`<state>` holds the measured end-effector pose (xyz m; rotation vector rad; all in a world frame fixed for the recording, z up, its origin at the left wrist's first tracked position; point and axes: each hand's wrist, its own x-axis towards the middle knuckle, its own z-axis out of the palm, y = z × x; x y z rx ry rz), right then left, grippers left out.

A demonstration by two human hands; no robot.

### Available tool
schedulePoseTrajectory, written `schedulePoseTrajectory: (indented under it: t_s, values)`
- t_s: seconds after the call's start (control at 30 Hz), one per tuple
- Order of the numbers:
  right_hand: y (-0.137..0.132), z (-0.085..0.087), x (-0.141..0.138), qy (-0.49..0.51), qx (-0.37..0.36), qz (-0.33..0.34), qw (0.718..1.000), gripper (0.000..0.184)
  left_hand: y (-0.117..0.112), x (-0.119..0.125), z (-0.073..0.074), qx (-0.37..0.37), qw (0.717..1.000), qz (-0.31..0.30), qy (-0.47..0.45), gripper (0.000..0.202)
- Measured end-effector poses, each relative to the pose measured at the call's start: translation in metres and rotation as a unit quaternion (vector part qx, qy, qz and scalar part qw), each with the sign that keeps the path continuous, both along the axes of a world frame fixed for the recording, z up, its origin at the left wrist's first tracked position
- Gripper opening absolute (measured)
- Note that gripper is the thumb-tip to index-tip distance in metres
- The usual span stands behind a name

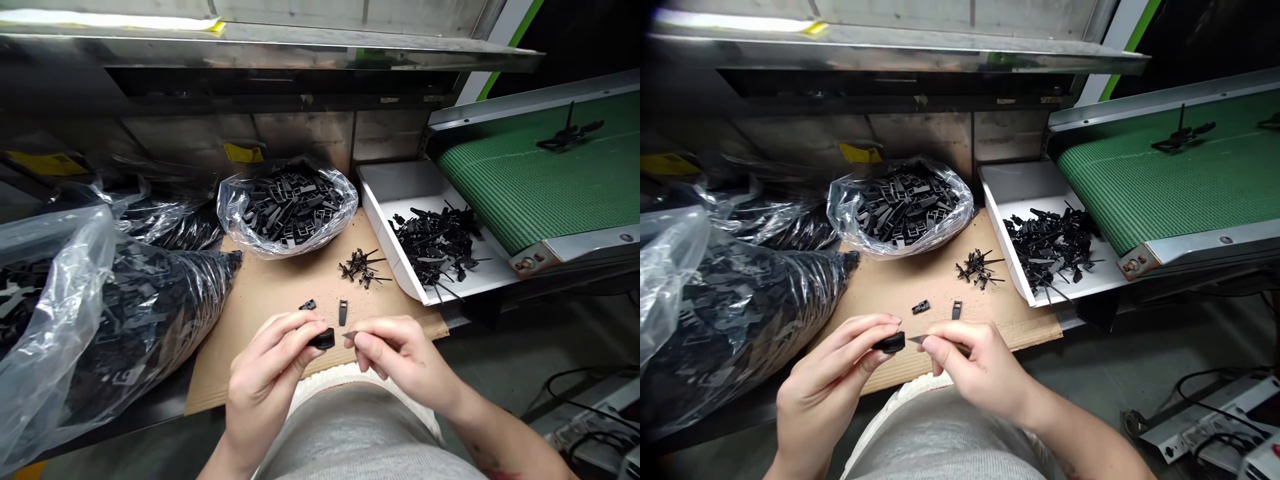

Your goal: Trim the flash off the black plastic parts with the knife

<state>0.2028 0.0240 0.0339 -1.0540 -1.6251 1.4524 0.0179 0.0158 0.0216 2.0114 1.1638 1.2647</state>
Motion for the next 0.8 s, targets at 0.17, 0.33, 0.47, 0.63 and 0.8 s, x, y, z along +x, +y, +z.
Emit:
schedulePoseTrajectory:
  t_s: [0.17, 0.33, 0.47, 0.63, 0.8]
  values:
    - [-0.007, -0.003, -0.005, -0.041, 0.065, -0.055, 0.996, 0.027, 0.0, 0.002, 0.0, 0.055, 0.997, -0.009, 0.049, 0.033]
    - [-0.004, -0.002, -0.003, -0.048, 0.058, -0.04, 0.996, 0.028, 0.003, 0.001, 0.0, 0.116, 0.989, -0.018, 0.088, 0.039]
    - [0.0, 0.004, 0.002, -0.039, 0.025, 0.003, 0.999, 0.028, 0.003, 0.001, 0.0, 0.129, 0.986, -0.037, 0.096, 0.041]
    - [0.017, 0.004, 0.013, 0.033, -0.116, 0.119, 0.985, 0.023, 0.001, 0.004, 0.001, 0.098, 0.991, -0.032, 0.088, 0.034]
    - [0.027, -0.013, 0.017, 0.16, -0.248, 0.196, 0.935, 0.023, -0.001, 0.007, -0.001, 0.051, 0.997, -0.048, 0.04, 0.027]
